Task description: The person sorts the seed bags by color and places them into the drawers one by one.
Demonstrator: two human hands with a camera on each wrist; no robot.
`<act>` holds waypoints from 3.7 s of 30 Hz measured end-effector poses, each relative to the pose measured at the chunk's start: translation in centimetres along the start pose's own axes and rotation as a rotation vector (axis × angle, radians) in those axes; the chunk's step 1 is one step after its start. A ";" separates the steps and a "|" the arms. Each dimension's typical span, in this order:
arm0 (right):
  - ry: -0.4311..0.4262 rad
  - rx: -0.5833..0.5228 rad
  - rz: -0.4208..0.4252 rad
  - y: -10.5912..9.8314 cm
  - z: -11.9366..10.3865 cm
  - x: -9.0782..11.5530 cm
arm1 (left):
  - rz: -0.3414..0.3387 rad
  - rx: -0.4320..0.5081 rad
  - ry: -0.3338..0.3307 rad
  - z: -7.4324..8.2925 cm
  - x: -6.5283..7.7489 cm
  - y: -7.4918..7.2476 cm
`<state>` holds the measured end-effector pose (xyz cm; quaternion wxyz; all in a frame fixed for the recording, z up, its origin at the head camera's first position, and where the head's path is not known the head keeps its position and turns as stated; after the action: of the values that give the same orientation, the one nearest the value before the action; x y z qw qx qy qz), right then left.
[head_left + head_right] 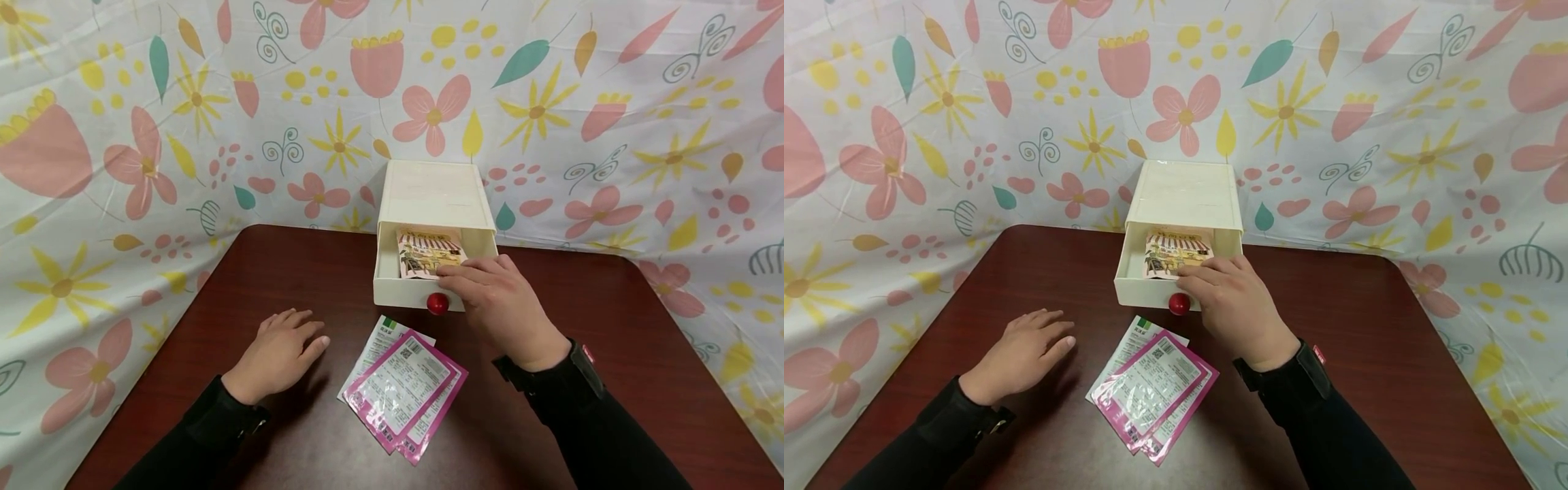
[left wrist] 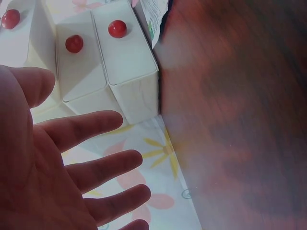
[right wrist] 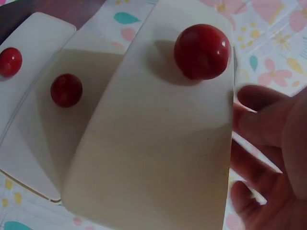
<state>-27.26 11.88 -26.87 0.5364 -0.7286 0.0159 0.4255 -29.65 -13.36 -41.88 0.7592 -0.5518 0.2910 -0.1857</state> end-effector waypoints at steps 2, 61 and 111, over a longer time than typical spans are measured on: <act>0.030 0.019 -0.055 0.6 0.3 0.1 | -0.001 0.001 0.002 0.0 0.0 0.0; 0.198 -0.008 -0.056 -0.4 0.5 4.0 | 0.363 0.419 0.221 -2.6 -3.3 -5.7; 0.251 -0.130 -0.087 1.5 -1.5 6.6 | 0.388 0.466 0.492 1.2 -14.8 -9.0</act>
<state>-22.93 12.92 -32.14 0.5001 -0.8093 0.0237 0.3073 -39.81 -6.47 -29.63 0.7926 -0.2385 0.5134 -0.2264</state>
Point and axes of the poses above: each hand's wrist, its own x-axis away from the middle knuckle, its own y-axis out of the palm, z = x × y, the point moved 10 cm from there along -x, towards the middle knuckle, and after that the axes turned 15 degrees about y, right-handed, at the moved point
